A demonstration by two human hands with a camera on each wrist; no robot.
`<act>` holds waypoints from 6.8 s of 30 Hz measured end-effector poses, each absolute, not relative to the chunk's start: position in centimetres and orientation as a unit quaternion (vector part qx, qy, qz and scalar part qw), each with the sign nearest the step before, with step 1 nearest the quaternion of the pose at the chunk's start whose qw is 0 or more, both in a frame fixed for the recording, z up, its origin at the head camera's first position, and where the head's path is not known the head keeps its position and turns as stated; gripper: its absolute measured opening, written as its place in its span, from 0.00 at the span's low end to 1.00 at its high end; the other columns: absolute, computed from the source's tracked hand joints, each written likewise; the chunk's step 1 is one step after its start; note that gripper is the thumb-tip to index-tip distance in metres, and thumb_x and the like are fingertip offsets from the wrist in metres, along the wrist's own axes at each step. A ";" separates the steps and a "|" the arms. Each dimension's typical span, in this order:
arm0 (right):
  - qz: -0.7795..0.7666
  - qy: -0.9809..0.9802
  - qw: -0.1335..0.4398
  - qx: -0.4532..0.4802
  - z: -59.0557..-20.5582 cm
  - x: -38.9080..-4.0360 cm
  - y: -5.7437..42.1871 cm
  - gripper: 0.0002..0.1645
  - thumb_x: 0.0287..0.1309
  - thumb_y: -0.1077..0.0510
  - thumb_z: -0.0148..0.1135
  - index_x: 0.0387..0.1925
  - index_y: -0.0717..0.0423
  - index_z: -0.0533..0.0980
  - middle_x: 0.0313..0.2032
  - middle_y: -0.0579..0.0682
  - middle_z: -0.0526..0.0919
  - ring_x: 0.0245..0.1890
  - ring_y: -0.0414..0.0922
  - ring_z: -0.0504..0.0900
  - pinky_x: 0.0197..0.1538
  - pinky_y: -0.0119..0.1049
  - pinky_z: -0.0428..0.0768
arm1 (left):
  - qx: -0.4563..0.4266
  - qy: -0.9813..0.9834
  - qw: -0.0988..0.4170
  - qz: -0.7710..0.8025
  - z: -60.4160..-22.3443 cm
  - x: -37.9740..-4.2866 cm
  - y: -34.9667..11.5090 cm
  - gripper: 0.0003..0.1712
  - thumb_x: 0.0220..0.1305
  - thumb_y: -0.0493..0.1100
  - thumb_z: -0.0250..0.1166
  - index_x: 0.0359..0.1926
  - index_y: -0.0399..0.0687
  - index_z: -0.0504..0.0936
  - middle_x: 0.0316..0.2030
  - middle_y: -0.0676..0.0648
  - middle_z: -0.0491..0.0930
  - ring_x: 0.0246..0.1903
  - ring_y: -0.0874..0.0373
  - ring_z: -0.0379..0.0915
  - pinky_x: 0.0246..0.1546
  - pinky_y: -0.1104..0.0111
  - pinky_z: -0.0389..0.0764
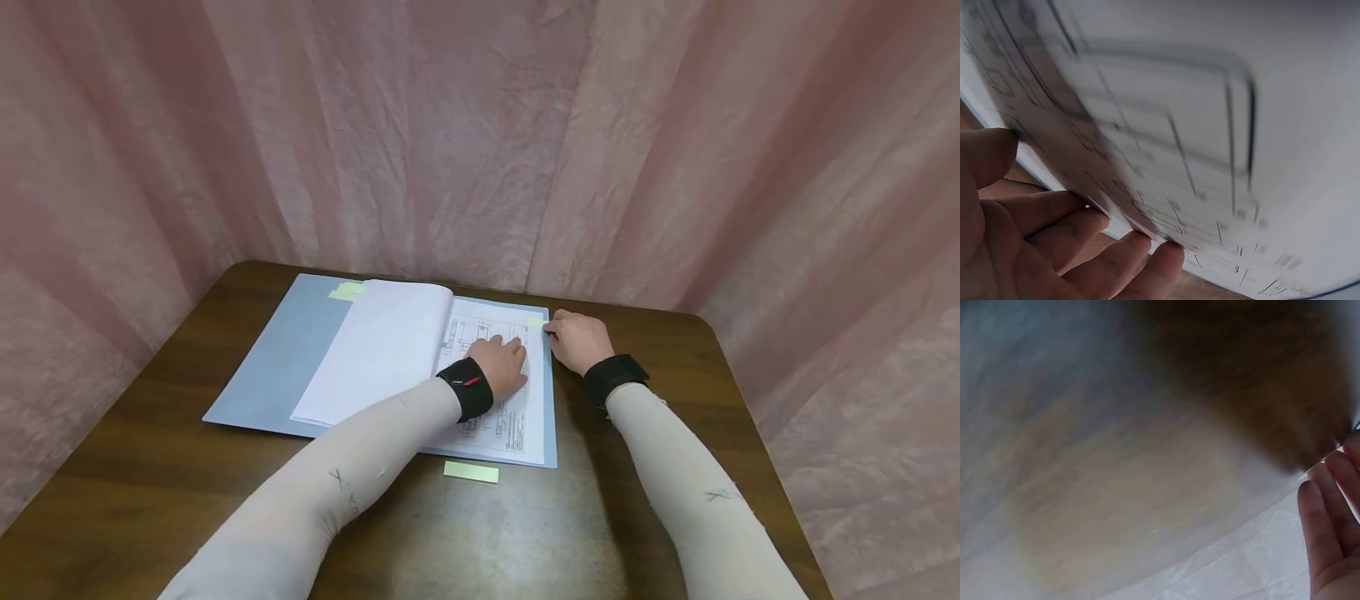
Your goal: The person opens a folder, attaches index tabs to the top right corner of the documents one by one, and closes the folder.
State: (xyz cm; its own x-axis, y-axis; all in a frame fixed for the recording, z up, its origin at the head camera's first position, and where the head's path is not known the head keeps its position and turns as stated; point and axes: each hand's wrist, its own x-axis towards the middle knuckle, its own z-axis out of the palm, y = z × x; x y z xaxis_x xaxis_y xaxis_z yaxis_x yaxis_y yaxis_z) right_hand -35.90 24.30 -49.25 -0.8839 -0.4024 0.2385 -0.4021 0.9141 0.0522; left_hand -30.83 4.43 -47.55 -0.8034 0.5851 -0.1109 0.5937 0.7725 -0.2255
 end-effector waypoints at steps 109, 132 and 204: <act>0.025 -0.964 0.071 0.254 -47.6 -16.5 20.0 0.24 0.50 0.44 0.75 0.49 0.47 0.85 0.53 0.43 0.84 0.52 0.41 0.82 0.51 0.40 0.79 | 0.019 0.983 -0.074 0.166 -45.9 -24.2 -32.9 0.30 0.69 0.46 0.57 0.62 0.25 0.71 0.55 0.22 0.70 0.54 0.25 0.65 0.52 0.35 0.65; 0.043 -0.962 0.067 0.262 -47.4 -16.6 20.2 0.24 0.49 0.44 0.75 0.48 0.48 0.86 0.52 0.45 0.84 0.52 0.42 0.82 0.50 0.42 0.79 | 0.077 0.935 -0.186 0.293 -37.2 -21.3 -27.7 0.34 0.73 0.57 0.55 0.74 0.50 0.66 0.71 0.42 0.64 0.67 0.42 0.61 0.60 0.43 0.64; 0.063 -0.949 0.122 0.283 -47.8 -16.5 19.9 0.09 0.51 0.50 0.74 0.35 0.46 0.86 0.36 0.36 0.80 0.34 0.34 0.78 0.35 0.31 0.77 | 0.374 0.910 -0.108 0.142 -45.6 -21.9 -12.1 0.35 0.69 0.61 0.59 0.70 0.48 0.73 0.70 0.40 0.66 0.68 0.45 0.63 0.63 0.52 0.65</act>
State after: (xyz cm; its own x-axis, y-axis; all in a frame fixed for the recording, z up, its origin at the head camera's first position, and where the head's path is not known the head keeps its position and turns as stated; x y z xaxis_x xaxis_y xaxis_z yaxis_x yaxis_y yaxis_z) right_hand -16.47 19.86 -47.80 -0.8102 -0.5213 0.2678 -0.5520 0.8323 -0.0499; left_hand -21.86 -12.13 -45.61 -0.6974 0.6497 0.3025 0.7109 0.6805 0.1775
